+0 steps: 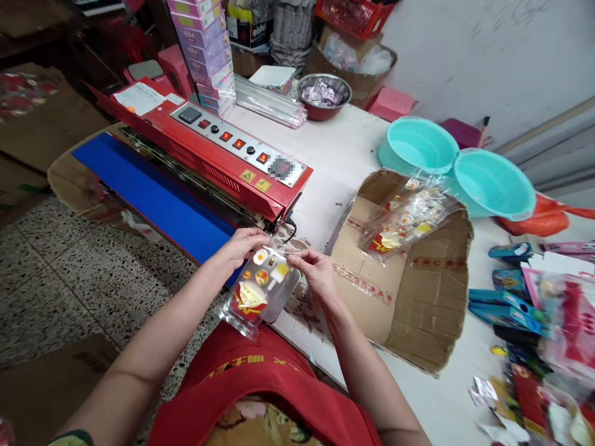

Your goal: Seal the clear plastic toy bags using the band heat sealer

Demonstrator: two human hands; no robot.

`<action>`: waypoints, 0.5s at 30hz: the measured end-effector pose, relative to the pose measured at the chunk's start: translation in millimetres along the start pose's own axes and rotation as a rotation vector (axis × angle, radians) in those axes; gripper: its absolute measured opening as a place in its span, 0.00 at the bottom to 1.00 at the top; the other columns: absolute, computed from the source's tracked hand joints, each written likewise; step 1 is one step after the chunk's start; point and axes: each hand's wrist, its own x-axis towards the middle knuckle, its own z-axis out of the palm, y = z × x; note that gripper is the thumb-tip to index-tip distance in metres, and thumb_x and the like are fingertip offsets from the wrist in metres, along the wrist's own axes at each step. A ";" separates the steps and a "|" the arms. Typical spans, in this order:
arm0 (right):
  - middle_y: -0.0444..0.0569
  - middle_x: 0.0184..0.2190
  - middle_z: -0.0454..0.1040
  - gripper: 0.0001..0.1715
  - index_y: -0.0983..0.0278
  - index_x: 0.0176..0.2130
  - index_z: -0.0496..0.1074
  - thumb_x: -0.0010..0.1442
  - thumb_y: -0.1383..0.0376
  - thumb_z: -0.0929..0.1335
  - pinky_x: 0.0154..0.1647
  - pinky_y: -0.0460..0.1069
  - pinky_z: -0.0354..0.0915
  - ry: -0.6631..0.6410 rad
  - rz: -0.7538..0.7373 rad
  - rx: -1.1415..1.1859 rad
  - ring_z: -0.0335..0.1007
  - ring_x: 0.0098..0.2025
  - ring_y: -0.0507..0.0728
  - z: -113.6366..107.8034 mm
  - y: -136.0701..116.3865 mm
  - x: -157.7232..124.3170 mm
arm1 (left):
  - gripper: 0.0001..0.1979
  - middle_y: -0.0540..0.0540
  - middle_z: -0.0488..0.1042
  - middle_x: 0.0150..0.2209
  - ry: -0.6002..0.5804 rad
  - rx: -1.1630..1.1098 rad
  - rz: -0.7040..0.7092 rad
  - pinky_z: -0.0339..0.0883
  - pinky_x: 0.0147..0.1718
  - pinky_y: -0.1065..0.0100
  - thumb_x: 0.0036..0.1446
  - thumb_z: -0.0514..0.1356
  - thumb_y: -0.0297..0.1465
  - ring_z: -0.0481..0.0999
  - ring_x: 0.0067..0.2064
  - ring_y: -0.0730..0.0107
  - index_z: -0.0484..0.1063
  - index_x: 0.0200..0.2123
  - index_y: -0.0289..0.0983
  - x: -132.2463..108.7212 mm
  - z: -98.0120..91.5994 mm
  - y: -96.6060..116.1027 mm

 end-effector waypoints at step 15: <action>0.44 0.22 0.77 0.30 0.61 0.31 0.63 0.31 0.60 0.79 0.26 0.48 0.67 0.184 0.065 0.181 0.74 0.25 0.55 26.5 30.8 60.2 | 0.18 0.42 0.79 0.26 0.218 -0.113 -0.005 0.66 0.19 0.73 0.35 0.73 0.30 0.74 0.21 0.71 0.75 0.31 0.31 31.0 -21.6 -16.3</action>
